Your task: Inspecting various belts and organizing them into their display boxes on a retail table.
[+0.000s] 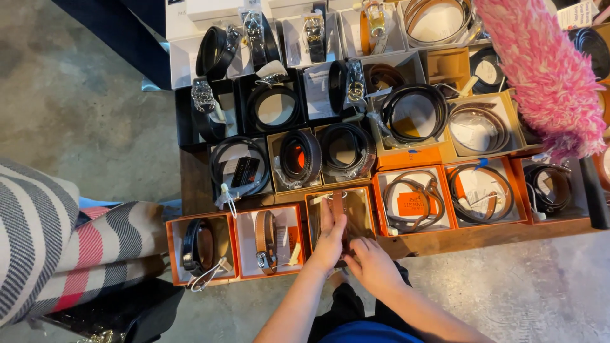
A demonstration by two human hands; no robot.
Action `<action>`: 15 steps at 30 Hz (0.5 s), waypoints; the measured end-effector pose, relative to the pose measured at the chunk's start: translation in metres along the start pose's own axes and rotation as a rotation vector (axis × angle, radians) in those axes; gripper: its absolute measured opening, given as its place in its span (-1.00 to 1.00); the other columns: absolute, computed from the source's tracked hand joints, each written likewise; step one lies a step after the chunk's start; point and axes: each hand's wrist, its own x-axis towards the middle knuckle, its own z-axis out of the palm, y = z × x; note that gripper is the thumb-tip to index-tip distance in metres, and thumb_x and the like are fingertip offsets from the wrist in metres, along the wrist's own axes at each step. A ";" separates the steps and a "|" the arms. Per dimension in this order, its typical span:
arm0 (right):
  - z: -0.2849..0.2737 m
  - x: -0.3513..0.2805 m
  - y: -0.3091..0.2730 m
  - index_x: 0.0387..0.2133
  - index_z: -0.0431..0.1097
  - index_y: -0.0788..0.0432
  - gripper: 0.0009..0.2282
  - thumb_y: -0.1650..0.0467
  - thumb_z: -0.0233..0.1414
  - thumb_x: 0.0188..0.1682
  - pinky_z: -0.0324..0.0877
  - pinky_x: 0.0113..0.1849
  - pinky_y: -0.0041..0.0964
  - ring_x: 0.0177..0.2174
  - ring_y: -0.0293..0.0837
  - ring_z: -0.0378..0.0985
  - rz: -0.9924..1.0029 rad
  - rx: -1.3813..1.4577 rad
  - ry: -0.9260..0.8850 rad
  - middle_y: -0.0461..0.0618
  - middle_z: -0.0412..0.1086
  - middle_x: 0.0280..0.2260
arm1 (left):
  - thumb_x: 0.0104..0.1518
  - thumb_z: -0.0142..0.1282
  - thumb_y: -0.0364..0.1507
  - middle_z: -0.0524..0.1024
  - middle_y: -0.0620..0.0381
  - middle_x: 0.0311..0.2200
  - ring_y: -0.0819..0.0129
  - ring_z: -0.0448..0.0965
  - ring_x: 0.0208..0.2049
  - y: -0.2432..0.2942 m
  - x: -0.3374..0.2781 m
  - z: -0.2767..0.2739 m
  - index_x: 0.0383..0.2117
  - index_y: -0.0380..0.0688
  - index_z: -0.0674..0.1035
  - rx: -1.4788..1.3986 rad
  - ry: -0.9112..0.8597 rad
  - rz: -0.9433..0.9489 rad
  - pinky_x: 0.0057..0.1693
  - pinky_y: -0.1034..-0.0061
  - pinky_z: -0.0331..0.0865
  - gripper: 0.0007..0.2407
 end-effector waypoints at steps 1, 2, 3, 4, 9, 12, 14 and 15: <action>0.003 0.001 0.001 -0.32 0.36 0.13 -0.87 0.39 0.09 -0.11 0.42 -0.17 -0.07 -0.22 0.11 0.50 0.008 0.012 0.008 0.03 0.47 -0.26 | 0.22 -0.19 -0.07 -0.41 0.16 0.51 0.26 -0.41 0.51 0.000 -0.001 0.000 0.44 0.06 -0.24 0.020 0.006 -0.037 0.47 0.29 -0.31 -0.28; 0.004 0.002 0.002 -0.32 0.36 0.13 -0.87 0.39 0.09 -0.11 0.42 -0.17 -0.07 -0.22 0.11 0.50 0.010 0.013 0.006 0.03 0.47 -0.26 | 0.22 -0.19 -0.07 -0.41 0.16 0.51 0.26 -0.41 0.51 -0.002 0.000 0.000 0.44 0.06 -0.24 0.020 0.006 -0.040 0.47 0.29 -0.31 -0.28; 0.005 0.002 0.004 -0.34 0.34 0.13 -0.88 0.39 0.09 -0.10 0.41 -0.19 -0.07 -0.25 0.10 0.49 -0.028 0.007 0.010 0.02 0.47 -0.29 | 0.24 -0.18 -0.11 -0.37 0.15 0.51 0.25 -0.38 0.51 -0.004 0.000 -0.001 0.45 0.05 -0.21 0.017 0.008 -0.011 0.47 0.30 -0.31 -0.31; 0.004 0.004 0.007 -0.36 0.33 0.14 -0.89 0.39 0.08 -0.09 0.40 -0.21 -0.07 -0.28 0.09 0.48 -0.066 -0.002 0.015 0.01 0.46 -0.32 | 0.25 -0.18 -0.15 -0.33 0.13 0.51 0.25 -0.35 0.51 -0.005 0.002 -0.001 0.45 0.05 -0.17 0.012 0.007 0.020 0.47 0.31 -0.30 -0.33; 0.003 0.004 0.004 -0.32 0.35 0.11 -0.78 0.36 0.17 -0.20 0.41 -0.16 -0.09 -0.21 0.08 0.49 -0.022 -0.035 -0.037 -0.01 0.46 -0.26 | 0.25 -0.18 -0.19 -0.29 0.07 0.51 0.22 -0.33 0.51 -0.011 0.009 -0.002 0.44 -0.03 -0.16 0.011 0.005 0.056 0.46 0.32 -0.30 -0.34; 0.010 0.003 0.006 -0.38 0.35 0.11 -0.83 0.38 0.16 -0.19 0.41 -0.20 -0.09 -0.25 0.08 0.49 -0.024 -0.041 0.018 -0.03 0.46 -0.31 | 0.25 -0.17 -0.21 -0.27 0.05 0.51 0.19 -0.32 0.51 -0.008 0.009 -0.001 0.45 0.01 -0.16 -0.008 0.009 0.029 0.46 0.29 -0.29 -0.34; 0.009 0.004 0.005 -0.40 0.35 0.11 -0.88 0.40 0.13 -0.16 0.41 -0.22 -0.09 -0.28 0.08 0.49 -0.037 -0.024 0.053 -0.04 0.46 -0.32 | 0.24 -0.18 -0.20 -0.28 0.05 0.51 0.18 -0.33 0.51 -0.004 0.008 -0.002 0.45 0.04 -0.17 -0.016 0.009 0.011 0.46 0.27 -0.29 -0.34; 0.006 0.004 0.005 -0.38 0.36 0.13 -0.88 0.41 0.13 -0.16 0.41 -0.22 -0.14 -0.29 0.05 0.50 -0.018 0.050 0.045 -0.03 0.47 -0.32 | 0.24 -0.17 -0.23 -0.30 0.06 0.51 0.20 -0.33 0.51 -0.002 0.007 -0.002 0.45 0.05 -0.19 -0.078 -0.009 0.005 0.46 0.27 -0.28 -0.34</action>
